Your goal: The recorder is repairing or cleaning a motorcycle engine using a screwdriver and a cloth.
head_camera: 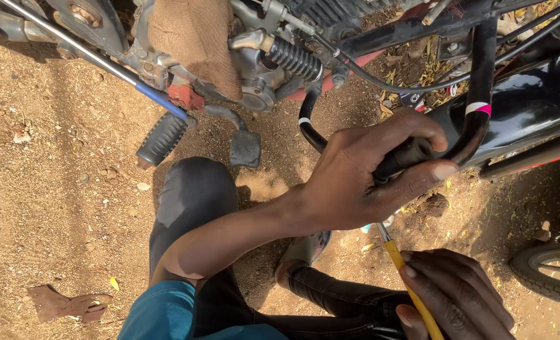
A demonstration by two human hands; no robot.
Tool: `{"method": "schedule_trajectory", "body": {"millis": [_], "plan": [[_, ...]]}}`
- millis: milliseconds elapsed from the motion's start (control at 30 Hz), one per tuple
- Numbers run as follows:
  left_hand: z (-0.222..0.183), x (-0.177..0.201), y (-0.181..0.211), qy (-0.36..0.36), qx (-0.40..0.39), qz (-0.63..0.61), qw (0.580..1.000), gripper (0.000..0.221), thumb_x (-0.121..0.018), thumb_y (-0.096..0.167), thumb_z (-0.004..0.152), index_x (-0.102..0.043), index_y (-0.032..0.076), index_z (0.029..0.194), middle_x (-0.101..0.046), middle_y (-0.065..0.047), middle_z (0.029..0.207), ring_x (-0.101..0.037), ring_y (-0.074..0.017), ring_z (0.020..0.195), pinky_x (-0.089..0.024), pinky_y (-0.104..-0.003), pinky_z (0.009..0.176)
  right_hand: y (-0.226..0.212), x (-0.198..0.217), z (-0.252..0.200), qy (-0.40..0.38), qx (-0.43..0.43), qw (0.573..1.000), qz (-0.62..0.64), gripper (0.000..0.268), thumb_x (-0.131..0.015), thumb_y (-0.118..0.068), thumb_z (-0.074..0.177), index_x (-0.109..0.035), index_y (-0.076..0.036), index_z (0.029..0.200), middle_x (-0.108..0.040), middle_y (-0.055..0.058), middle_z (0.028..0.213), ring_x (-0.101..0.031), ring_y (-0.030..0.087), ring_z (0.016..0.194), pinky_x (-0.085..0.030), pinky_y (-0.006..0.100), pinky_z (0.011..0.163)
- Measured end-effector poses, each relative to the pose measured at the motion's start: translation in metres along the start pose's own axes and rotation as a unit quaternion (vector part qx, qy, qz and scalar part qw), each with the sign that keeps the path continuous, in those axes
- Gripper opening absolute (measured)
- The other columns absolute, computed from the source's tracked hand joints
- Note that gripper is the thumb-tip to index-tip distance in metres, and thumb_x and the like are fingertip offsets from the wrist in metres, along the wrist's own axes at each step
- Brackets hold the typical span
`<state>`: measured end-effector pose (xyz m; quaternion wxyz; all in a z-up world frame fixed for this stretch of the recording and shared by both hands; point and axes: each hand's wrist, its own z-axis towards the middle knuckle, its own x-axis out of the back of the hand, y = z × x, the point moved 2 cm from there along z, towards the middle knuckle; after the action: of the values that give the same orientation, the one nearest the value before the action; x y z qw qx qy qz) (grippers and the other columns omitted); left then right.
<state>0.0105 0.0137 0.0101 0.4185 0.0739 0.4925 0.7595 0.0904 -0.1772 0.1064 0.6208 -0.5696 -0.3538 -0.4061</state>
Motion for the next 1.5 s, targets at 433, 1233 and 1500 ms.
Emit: {"method": "schedule_trajectory", "body": {"millis": [433,1233,1500], "plan": [[-0.002,0.001,0.006,0.013,-0.034,0.028,0.999,0.027,-0.063,0.031,0.113,-0.056,0.007,0.122,-0.068,-0.002,0.082,-0.063,-0.0017,0.056,-0.043,-0.019,0.047,0.034,-0.035,-0.024,0.213,-0.164,0.858,0.437,0.042,-0.058,-0.032,0.115,-0.064,0.01,0.112,-0.069,0.037,0.107,-0.075,0.041,0.099,-0.061,0.053,0.098],[0.014,0.013,0.01,0.065,-0.018,0.104,0.992,0.052,-0.047,0.06,0.105,-0.062,0.011,0.116,-0.066,-0.003,0.072,-0.057,-0.0099,0.044,-0.043,-0.029,0.04,0.098,-0.055,-0.016,0.213,0.03,0.895,0.39,0.055,-0.041,-0.046,0.12,-0.069,0.002,0.119,-0.072,0.026,0.104,-0.077,0.034,0.096,-0.065,0.045,0.099],[0.02,0.028,0.01,0.046,-0.004,0.158,0.986,0.053,-0.044,0.062,0.105,-0.064,0.014,0.116,-0.071,-0.005,0.079,-0.063,-0.0178,0.051,-0.05,-0.036,0.049,0.052,-0.016,0.021,-0.071,0.133,0.989,-0.012,0.053,-0.041,-0.046,0.109,-0.064,-0.001,0.124,-0.067,0.024,0.124,-0.065,0.042,0.119,-0.05,0.053,0.103]]}}
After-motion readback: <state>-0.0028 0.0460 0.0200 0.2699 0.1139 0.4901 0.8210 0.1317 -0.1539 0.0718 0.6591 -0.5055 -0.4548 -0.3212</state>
